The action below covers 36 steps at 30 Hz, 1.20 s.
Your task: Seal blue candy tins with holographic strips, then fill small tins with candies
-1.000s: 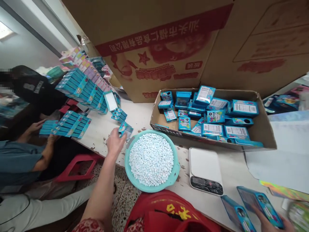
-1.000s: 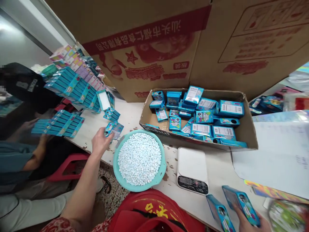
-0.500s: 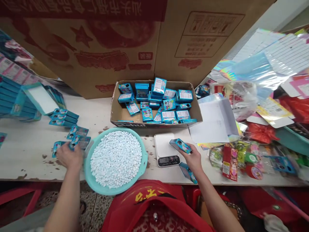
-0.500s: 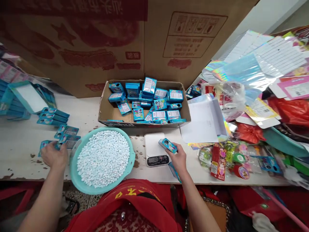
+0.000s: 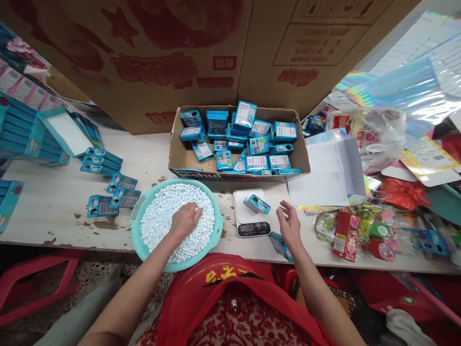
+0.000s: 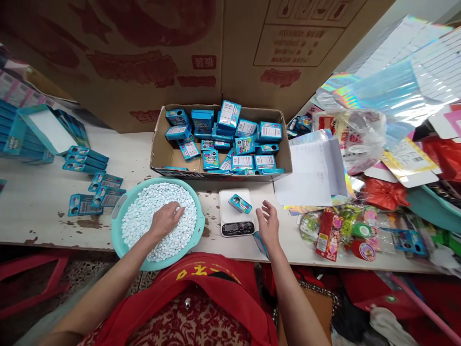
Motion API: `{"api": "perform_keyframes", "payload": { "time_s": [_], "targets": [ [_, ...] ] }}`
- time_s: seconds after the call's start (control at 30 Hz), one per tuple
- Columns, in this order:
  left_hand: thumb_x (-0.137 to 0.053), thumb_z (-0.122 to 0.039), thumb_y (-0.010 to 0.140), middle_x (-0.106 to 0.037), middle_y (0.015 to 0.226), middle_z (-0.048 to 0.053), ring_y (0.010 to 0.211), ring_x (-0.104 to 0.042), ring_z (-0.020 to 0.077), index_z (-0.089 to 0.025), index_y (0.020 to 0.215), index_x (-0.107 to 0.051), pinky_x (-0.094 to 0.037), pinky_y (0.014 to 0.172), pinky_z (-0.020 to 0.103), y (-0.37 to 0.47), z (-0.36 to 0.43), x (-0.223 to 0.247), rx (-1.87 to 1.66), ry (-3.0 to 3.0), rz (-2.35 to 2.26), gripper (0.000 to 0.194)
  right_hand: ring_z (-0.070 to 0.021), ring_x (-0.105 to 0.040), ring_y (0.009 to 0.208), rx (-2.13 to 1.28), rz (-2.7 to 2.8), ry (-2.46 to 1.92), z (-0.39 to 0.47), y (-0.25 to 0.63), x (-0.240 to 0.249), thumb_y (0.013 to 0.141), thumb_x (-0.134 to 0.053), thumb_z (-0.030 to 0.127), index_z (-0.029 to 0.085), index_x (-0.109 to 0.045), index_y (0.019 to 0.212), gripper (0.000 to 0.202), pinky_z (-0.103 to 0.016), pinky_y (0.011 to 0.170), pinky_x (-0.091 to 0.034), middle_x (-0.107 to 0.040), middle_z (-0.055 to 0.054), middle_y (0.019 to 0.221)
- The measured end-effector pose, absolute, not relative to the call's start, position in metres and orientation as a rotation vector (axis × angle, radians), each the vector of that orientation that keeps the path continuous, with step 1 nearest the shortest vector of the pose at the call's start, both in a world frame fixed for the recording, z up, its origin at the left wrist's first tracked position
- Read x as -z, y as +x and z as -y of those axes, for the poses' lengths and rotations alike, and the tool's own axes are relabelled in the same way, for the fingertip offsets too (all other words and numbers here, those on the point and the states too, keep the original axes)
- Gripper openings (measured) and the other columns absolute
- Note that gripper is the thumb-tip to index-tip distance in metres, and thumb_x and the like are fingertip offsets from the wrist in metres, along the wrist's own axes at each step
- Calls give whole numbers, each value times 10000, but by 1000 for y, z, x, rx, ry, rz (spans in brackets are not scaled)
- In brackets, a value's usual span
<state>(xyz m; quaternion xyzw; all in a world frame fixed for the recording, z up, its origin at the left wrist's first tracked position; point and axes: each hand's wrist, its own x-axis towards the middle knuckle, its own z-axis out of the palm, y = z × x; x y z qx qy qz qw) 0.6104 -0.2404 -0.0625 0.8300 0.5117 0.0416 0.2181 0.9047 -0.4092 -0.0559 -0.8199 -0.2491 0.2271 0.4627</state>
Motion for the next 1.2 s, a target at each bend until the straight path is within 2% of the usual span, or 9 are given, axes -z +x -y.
{"api": "perform_keyframes", "payload": {
  "time_s": [0.17, 0.3, 0.43, 0.53, 0.63, 0.73, 0.83, 0.97, 1.2],
  "targets": [
    [-564, -351, 744, -509, 521, -16, 494, -466, 133, -209, 637, -561, -335, 511, 241, 600, 229, 54, -662, 1551, -1544, 178, -236, -590, 954, -510, 535, -2054, 417, 915, 53, 765, -539, 554, 152, -606, 1028, 485, -401, 821, -462, -648, -138, 1081],
    [-583, -342, 694, -548, 561, -3, 490, -498, 116, -180, 635, -549, -381, 451, 218, 596, 217, 42, -923, 694, -1255, 176, -235, -597, 954, -565, 543, -2017, 414, 913, 59, 779, -526, 556, 150, -614, 1019, 479, -396, 824, -462, -656, -131, 1056],
    [-618, -346, 728, -497, 506, -24, 466, -506, 99, -174, 591, -476, -411, 431, 197, 594, 211, 31, -986, 292, -1168, 262, -236, -587, 998, -625, 649, -1980, 407, 908, 60, 839, -442, 551, 163, -612, 1035, 466, -420, 872, -448, -646, -121, 1077],
    [-619, -337, 773, -494, 513, -28, 456, -507, 92, -174, 581, -436, -409, 410, 189, 594, 211, 27, -986, 228, -1140, 311, -237, -567, 1048, -622, 744, -1939, 401, 902, 62, 841, -436, 544, 177, -597, 1069, 461, -432, 898, -445, -621, -116, 1121],
    [-623, -302, 800, -555, 591, -22, 479, -537, 82, -164, 696, -514, -421, 416, 170, 596, 212, 30, -982, 212, -1176, 205, -251, -546, 1071, -621, 822, -1946, 395, 895, 69, 706, -627, 529, 199, -556, 1131, 543, -426, 876, -464, -587, -102, 1169],
    [-616, -327, 821, -501, 531, -52, 377, -441, 50, -170, 737, -517, -326, 335, 144, 598, 213, 36, -936, 169, -1177, 204, -240, -587, 894, -664, 784, -2024, 385, 887, 73, 599, -723, 512, 188, -573, 1045, 572, -399, 751, -500, -628, -68, 989],
    [-600, -392, 830, -423, 462, -75, 313, -347, 36, -183, 673, -450, -238, 289, 140, 600, 215, 34, -881, 89, -1129, 302, -207, -587, 774, -597, 794, -2002, 374, 873, 59, 639, -701, 525, 184, -594, 927, 459, -369, 713, -495, -620, -26, 829],
    [-595, -427, 826, -388, 442, -82, 295, -311, 27, -183, 643, -415, -190, 280, 141, 610, 222, 4, -870, 116, -1049, 354, -213, -590, 863, -516, 1148, -1794, 356, 839, 19, 712, -696, 464, 224, -619, 952, 348, -358, 782, -480, -627, -38, 906],
    [-690, -492, 710, -393, 482, -65, 374, -406, 45, -179, 576, -424, -292, 372, 186, 639, 242, -43, -1140, 515, -964, 432, -236, -593, 880, -709, 1485, -1530, 330, 768, -5, 764, -673, 434, 265, -626, 994, 289, -372, 764, -481, -645, -48, 901]
  ]
}}
